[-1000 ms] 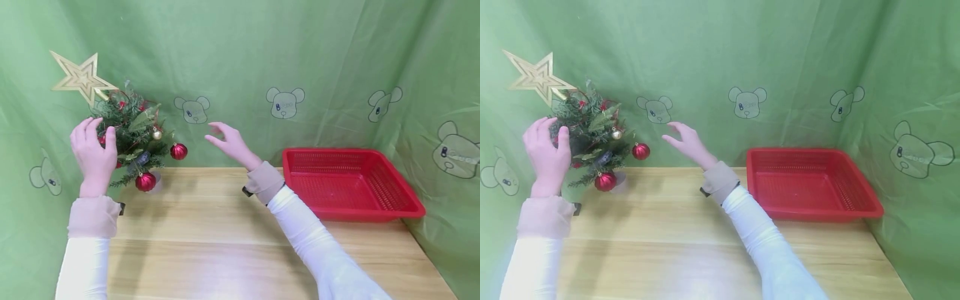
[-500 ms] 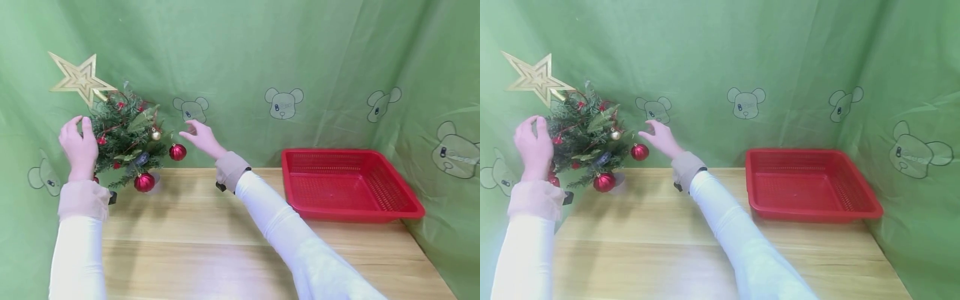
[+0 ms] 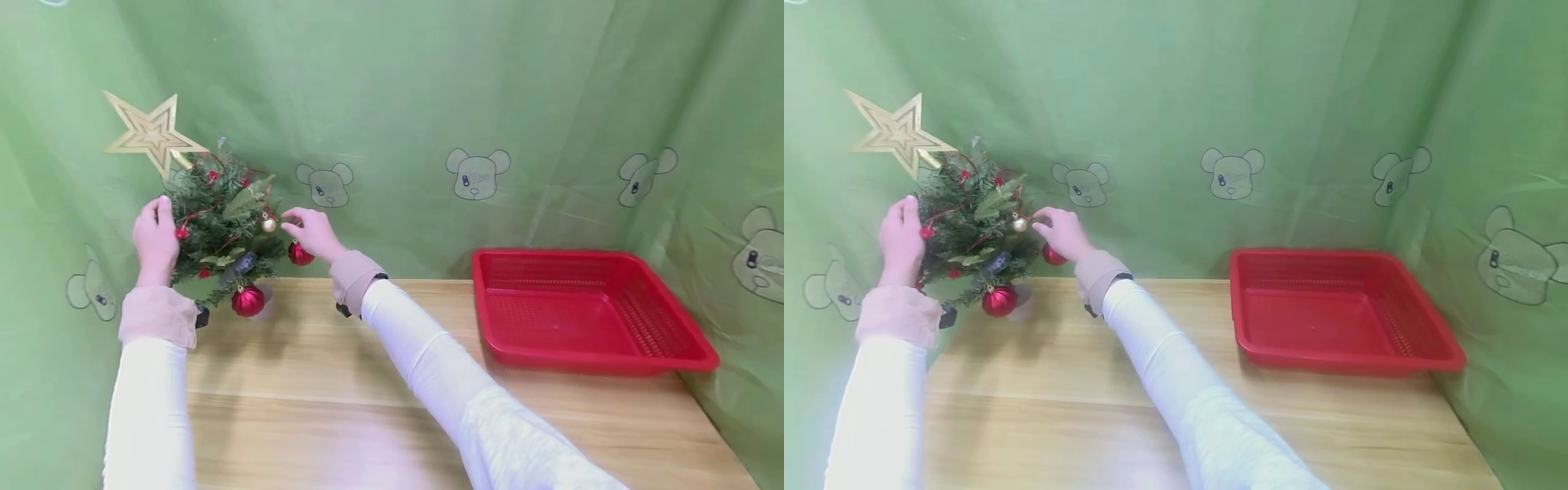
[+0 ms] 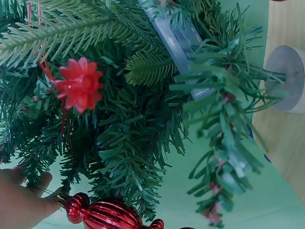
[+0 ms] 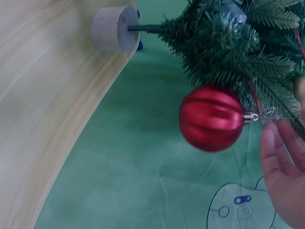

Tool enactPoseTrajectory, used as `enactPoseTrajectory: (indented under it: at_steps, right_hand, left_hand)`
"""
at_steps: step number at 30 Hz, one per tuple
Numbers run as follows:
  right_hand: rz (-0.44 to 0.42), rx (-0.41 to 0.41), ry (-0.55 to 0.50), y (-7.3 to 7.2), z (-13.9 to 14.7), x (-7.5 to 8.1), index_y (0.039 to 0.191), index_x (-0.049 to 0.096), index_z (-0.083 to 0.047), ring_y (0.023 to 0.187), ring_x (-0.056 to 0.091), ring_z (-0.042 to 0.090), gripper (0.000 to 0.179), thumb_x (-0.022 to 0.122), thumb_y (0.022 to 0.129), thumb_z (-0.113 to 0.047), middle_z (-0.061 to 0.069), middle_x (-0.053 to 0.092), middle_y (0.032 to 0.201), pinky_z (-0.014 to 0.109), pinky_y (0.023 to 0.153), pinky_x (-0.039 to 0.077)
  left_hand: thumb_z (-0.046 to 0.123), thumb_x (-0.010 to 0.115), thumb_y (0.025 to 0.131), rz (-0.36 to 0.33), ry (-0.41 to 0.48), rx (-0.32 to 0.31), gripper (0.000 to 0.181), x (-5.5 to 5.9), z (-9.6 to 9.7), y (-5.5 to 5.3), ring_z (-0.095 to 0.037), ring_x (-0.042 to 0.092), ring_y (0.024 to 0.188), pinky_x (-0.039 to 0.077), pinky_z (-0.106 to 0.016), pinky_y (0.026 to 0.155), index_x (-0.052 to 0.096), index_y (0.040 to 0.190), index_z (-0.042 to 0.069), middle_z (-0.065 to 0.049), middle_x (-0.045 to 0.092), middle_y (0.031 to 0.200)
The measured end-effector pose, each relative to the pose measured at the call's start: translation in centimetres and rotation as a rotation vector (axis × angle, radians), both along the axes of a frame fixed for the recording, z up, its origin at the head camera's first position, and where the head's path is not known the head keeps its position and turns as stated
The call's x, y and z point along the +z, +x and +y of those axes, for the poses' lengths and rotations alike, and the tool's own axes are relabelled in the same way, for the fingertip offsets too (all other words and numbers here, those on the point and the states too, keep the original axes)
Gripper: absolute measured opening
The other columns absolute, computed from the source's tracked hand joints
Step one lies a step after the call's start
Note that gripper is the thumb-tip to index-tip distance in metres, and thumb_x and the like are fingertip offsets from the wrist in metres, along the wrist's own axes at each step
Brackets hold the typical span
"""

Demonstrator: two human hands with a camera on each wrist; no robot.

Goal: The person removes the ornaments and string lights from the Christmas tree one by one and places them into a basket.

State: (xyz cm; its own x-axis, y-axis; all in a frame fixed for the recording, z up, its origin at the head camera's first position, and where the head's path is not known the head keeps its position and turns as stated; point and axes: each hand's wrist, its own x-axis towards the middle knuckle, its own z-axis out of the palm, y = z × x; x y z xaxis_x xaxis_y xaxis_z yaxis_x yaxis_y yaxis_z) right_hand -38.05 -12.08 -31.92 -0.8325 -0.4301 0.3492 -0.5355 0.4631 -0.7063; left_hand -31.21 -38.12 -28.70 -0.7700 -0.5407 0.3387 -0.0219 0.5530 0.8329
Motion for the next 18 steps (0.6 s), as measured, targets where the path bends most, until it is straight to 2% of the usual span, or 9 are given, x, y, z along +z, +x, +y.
enactPoseTrajectory:
  at_steps: [4, 7, 12, 18]
  right_hand:
    - [0.075, -0.028, -0.007, 0.4, 0.0, 0.2, 0.114, 0.069, -0.01, 0.1, 0.067, 0.016, 0.021, 0.06, 0.097, -0.018, 0.005, 0.073, 0.113, 0.024, 0.091, 0.052]
    - [0.123, -0.04, -0.009, 0.6, 0.2, 0.2, 0.11, 0.071, -0.01, 0.099, 0.068, 0.015, 0.019, 0.06, 0.097, -0.018, 0.004, 0.074, 0.111, 0.023, 0.092, 0.052]
    - [0.159, -0.046, -0.033, 1.1, 0.8, 0.3, 0.108, 0.072, -0.011, 0.093, 0.069, 0.014, 0.019, 0.06, 0.097, -0.019, 0.003, 0.075, 0.107, 0.021, 0.088, 0.052]
    - [0.186, -0.053, -0.058, 1.4, 1.3, 0.5, 0.107, 0.072, -0.011, 0.086, 0.067, 0.012, 0.019, 0.059, 0.097, -0.02, 0.002, 0.075, 0.105, 0.02, 0.082, 0.052]
  left_hand:
    - [0.057, 0.028, 0.101, -0.011, 0.014, -0.021, 0.066, 0.1, 0.2, -0.1, -0.028, 0.033, 0.145, 0.022, -0.04, 0.122, 0.037, 0.149, 0.013, -0.01, 0.037, 0.156]
    - [0.058, 0.027, 0.1, -0.027, 0.017, -0.038, 0.067, 0.2, 0.5, 0.1, -0.028, 0.03, 0.146, 0.02, -0.041, 0.123, 0.035, 0.15, 0.014, -0.009, 0.034, 0.157]
    - [0.059, 0.026, 0.1, -0.056, -0.02, -0.083, 0.07, 0.8, 1.1, 0.2, -0.032, 0.025, 0.148, 0.017, -0.047, 0.123, 0.031, 0.152, 0.012, -0.012, 0.029, 0.159]
    - [0.057, 0.025, 0.101, -0.066, -0.103, -0.12, 0.07, 1.4, 1.7, 0.3, -0.04, 0.027, 0.146, 0.018, -0.054, 0.121, 0.031, 0.151, 0.009, -0.018, 0.031, 0.157]
